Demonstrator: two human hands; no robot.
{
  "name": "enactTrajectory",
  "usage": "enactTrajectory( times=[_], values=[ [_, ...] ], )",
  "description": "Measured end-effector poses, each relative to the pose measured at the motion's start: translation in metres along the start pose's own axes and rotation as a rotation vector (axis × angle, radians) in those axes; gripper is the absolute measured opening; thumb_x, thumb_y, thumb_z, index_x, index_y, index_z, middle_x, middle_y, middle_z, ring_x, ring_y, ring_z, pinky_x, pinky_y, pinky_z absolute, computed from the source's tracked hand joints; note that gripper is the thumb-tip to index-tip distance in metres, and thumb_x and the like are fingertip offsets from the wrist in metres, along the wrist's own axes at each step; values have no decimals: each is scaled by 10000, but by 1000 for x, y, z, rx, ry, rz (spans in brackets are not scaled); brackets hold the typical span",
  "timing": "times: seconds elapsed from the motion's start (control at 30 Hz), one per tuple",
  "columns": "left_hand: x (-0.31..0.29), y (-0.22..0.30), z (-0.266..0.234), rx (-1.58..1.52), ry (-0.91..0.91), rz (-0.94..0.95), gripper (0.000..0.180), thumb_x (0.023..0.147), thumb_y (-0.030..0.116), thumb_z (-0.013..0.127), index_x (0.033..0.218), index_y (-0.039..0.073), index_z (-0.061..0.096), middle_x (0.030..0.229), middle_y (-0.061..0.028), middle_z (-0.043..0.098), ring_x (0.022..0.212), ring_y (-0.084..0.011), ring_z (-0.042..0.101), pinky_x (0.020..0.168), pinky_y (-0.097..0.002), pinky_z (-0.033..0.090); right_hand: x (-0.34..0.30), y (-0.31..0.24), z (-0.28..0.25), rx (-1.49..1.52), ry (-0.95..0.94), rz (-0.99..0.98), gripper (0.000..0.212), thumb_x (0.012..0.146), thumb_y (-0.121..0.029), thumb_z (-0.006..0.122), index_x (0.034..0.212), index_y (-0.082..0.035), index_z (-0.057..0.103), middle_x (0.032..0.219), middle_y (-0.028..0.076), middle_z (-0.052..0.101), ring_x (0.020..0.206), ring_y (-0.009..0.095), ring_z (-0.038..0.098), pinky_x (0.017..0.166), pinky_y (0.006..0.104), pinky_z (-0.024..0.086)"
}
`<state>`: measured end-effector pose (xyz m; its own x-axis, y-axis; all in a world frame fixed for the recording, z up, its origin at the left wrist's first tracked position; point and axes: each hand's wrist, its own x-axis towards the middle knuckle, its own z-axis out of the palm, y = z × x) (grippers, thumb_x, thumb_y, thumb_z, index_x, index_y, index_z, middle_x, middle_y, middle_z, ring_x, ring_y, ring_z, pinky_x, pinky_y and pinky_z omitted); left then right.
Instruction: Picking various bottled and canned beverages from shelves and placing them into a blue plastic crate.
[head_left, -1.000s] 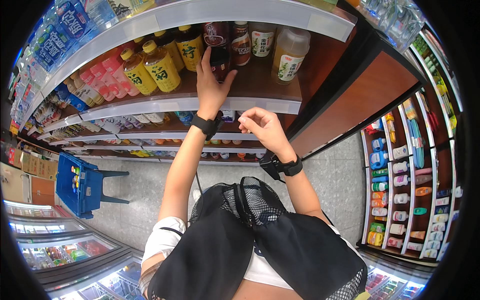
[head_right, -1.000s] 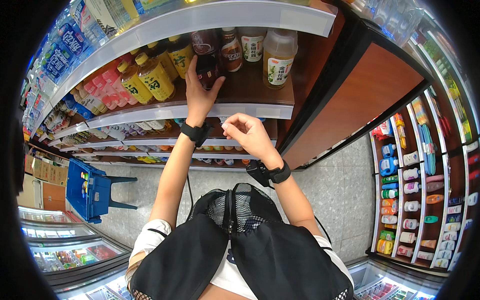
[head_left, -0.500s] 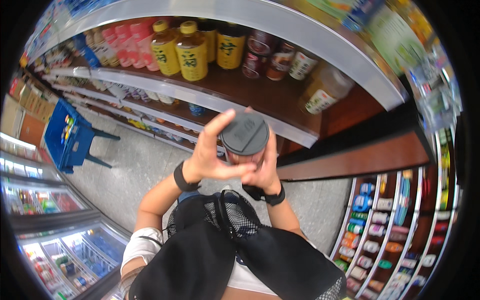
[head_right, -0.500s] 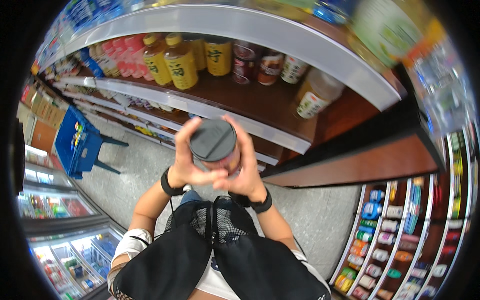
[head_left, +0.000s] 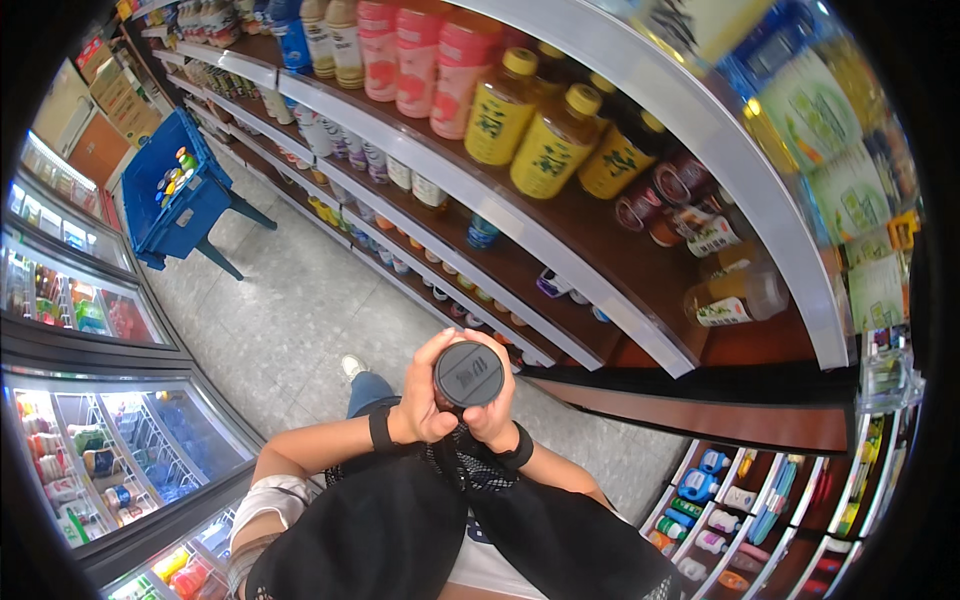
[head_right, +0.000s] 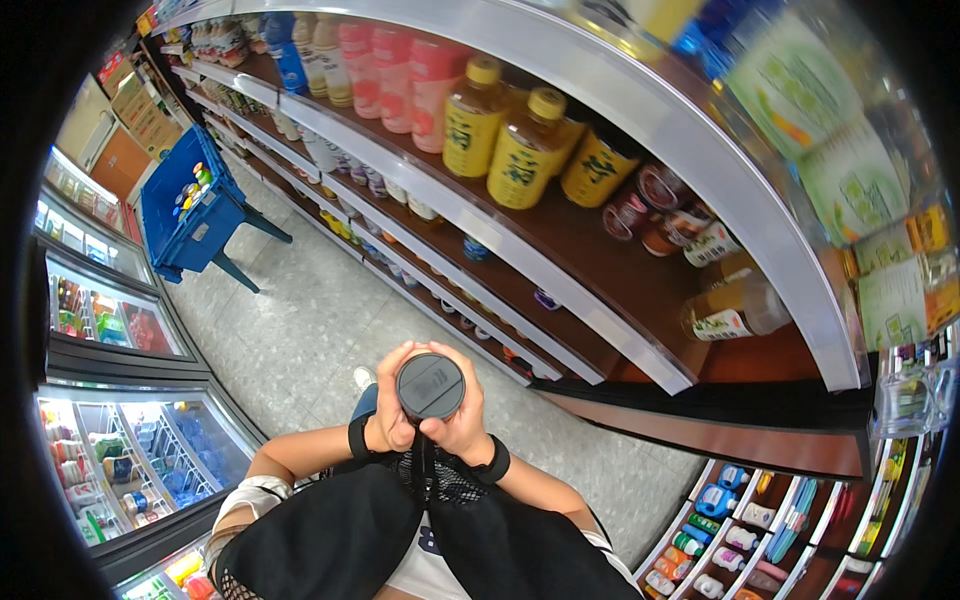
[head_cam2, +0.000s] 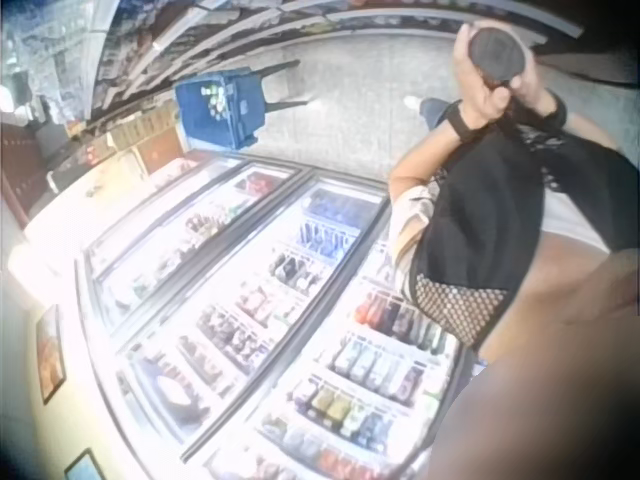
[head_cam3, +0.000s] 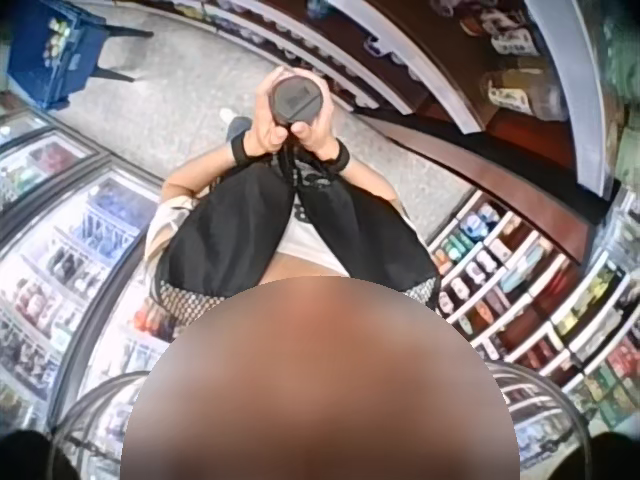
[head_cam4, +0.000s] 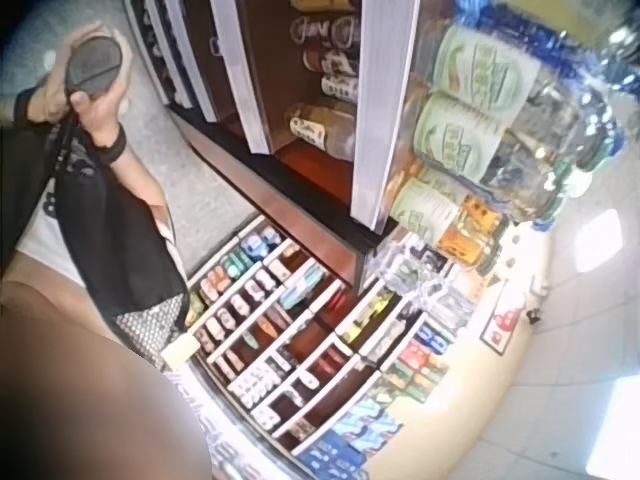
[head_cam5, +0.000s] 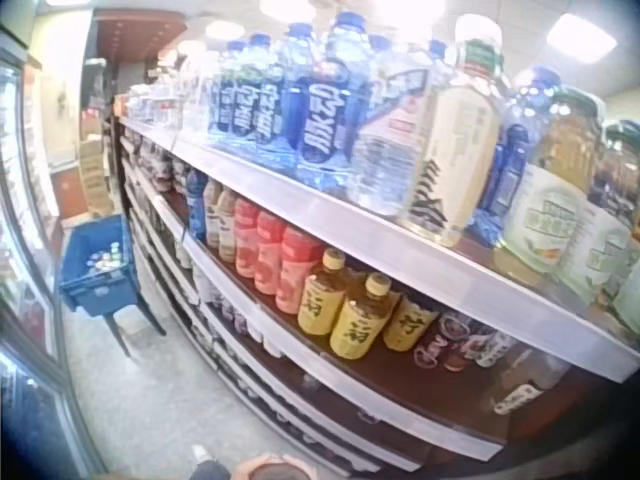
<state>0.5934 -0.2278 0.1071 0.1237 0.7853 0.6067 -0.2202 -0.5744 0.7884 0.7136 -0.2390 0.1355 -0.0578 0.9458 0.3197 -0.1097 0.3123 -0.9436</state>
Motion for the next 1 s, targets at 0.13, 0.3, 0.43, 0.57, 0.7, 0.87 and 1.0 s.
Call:
enactTrajectory(
  times=[0.13, 0.3, 0.43, 0.57, 0.7, 0.87, 1.0],
  values=[
    [21, 23, -28, 18, 91, 224, 861, 826, 652, 552, 1262, -76, 406, 1027, -235, 584, 868, -327, 640, 774, -389, 528, 24, -12, 44, -31, -30, -299, 936, 717, -655, 678, 1227, 98, 459, 1091, 273, 622, 1000, 360, 649, 861, 398, 523],
    [17, 41, -85, 262, 70, 392, 751, 868, 580, 566, 1298, 26, 297, 1132, -212, 565, 982, -303, 604, 846, -431, 499, 51, -19, 98, -89, -148, -539, 870, 716, -609, 699, 1183, 95, 488, 1015, 257, 646, 970, 363, 659, 841, 410, 537],
    [5, 49, -132, 78, 164, 208, 773, 884, 626, 487, 1327, 22, 295, 1216, -215, 464, 1092, -307, 558, 942, -434, 475, 65, 2, 151, -95, -233, -402, 868, 712, -617, 708, 1163, 93, 494, 982, 224, 657, 950, 357, 663, 839, 407, 537],
    [-28, 32, -164, 182, 299, 216, 805, 884, 650, 457, 1342, 13, 276, 1219, -239, 478, 1081, -320, 558, 918, -443, 480, 62, 21, 187, -82, -319, -380, 879, 716, -623, 708, 1176, 92, 485, 988, 223, 659, 950, 349, 664, 840, 404, 536],
    [-16, 39, -186, 99, 452, 203, 780, 884, 623, 498, 1306, -16, 349, 1205, -225, 499, 1113, -327, 548, 970, -451, 450, 74, 32, 215, -54, -377, -317, 907, 715, -660, 692, 1187, 84, 479, 1011, 238, 655, 956, 352, 664, 841, 400, 535],
    [-8, 41, -219, 170, 497, 249, 932, 863, 576, 564, 1417, -53, 157, 1235, -274, 493, 1100, -331, 552, 1000, -470, 392, 96, 39, 239, -40, -517, -210, 921, 772, -726, 562, 1204, 84, 486, 1057, 259, 641, 981, 367, 657, 825, 398, 531],
    [-6, 26, -241, 257, 601, 198, 981, 851, 572, 580, 1420, -87, 128, 1239, -284, 489, 1087, -336, 560, 1010, -468, 379, 122, 52, 261, 35, -591, -120, 897, 856, -726, 393, 1206, 94, 490, 1072, 272, 631, 990, 382, 650, 837, 405, 521]
  ],
)
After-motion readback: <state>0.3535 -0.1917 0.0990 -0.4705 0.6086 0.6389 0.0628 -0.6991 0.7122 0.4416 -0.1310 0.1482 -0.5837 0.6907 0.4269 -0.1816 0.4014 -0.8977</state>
